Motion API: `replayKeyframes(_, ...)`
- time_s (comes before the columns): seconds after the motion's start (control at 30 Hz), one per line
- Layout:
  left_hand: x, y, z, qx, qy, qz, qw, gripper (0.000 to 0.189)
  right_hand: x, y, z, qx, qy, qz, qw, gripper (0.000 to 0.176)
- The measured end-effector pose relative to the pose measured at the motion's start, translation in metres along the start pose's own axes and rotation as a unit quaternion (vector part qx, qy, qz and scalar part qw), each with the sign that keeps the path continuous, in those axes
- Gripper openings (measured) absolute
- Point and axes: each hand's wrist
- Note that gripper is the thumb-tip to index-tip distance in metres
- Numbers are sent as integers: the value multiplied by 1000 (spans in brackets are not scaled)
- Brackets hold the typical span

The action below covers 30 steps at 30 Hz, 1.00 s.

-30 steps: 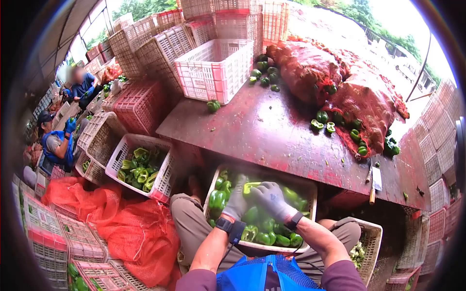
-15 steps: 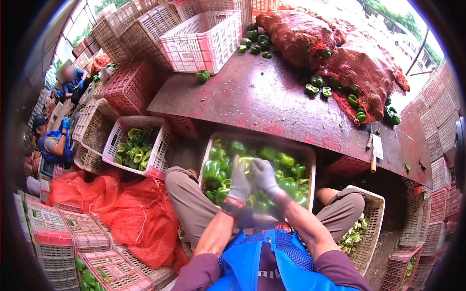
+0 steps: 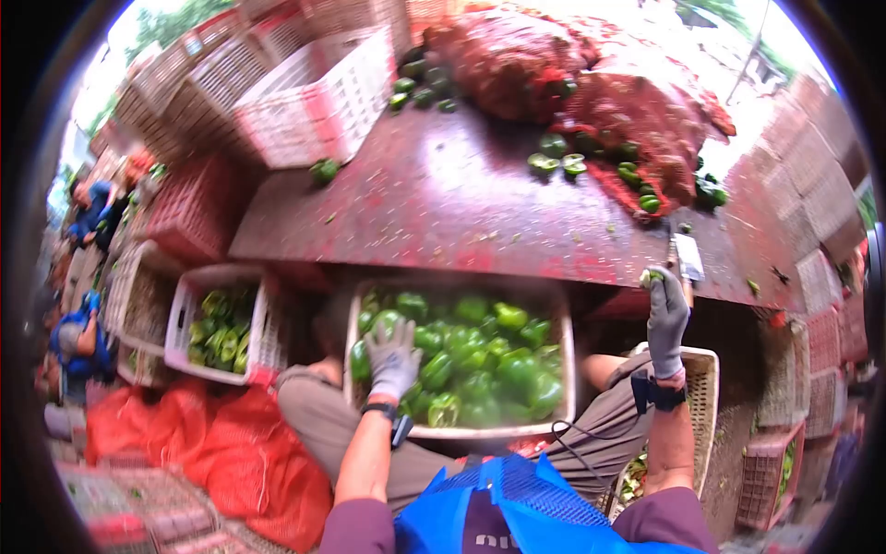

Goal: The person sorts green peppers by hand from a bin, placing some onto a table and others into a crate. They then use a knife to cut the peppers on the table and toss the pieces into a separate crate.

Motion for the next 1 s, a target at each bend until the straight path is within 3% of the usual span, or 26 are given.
replayKeyframes(0.07, 1, 6, 3, -23, -51, -19, 998, 67, -32, -10, -52, 12, -259, -49, 964, 19)
replayKeyframes(0.13, 13, 11, 8, -64, -133, -44, 988, 65, -73, -36, -99, 51, -392, -2, 919, 14)
replayKeyframes(0.17, 18, 13, 12, -79, -189, -62, 977, 64, -95, -54, -122, 115, -451, 35, 884, 13)
replayKeyframes(0.2, 20, 16, 17, -119, -155, -90, 977, 62, -110, -71, -139, 194, -535, 101, 816, 15)
replayKeyframes(0.23, 21, 21, 20, -106, -141, -107, 978, 63, -140, -94, -158, 219, -525, 125, 813, 17)
replayKeyframes(0.27, 22, 27, 23, -92, -127, -123, 980, 64, -169, -114, -166, 270, -531, 249, 764, 19)
replayKeyframes(0.3, 19, 31, 19, -57, -78, -133, 986, 66, -178, -122, -175, 366, -514, 297, 716, 23)
replayKeyframes(0.37, 11, 37, 16, -14, -34, -163, 986, 75, -196, -123, -176, 406, -532, 238, 704, 30)
replayKeyframes(0.4, 11, 41, 18, -6, -43, -166, 985, 76, -162, -75, -152, 409, -465, 288, 731, 40)
replayKeyframes(0.47, 11, 43, 13, 16, -49, -165, 985, 80, -171, -29, -107, 309, -420, 112, 846, 45)
replayKeyframes(0.5, 12, 44, 11, 25, -53, -164, 985, 81, -147, 14, -70, 317, -402, 100, 853, 46)
replayKeyframes(0.53, 12, 46, 9, 31, -58, -162, 985, 81, -144, 47, -34, 292, -381, -8, 877, 46)
replayKeyframes(0.63, 15, 46, 10, 47, -66, -159, 984, 85, -155, 143, 79, 292, -293, -83, 907, 54)
replayKeyframes(0.7, 15, 47, 13, 49, -64, -156, 984, 86, -159, 206, 155, 319, -293, 10, 901, 68)
replayKeyframes(0.77, 11, 51, 6, 69, -62, -173, 981, 88, -168, 256, 216, 266, -288, 95, 915, 80)
replayKeyframes(0.87, 15, 52, 18, 70, -56, -178, 980, 90, -201, 301, 287, 260, -329, 203, 885, 97)
replayKeyframes(1.0, 13, 56, 14, 88, -36, -176, 980, 92, -209, 300, 330, 220, -335, 274, 874, 80)
Point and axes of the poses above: each hand's wrist, its own y-axis towards the middle knuckle, its own z-axis out of the palm, x = y × z, and after that the axes turned 5 degrees about -z, right-handed
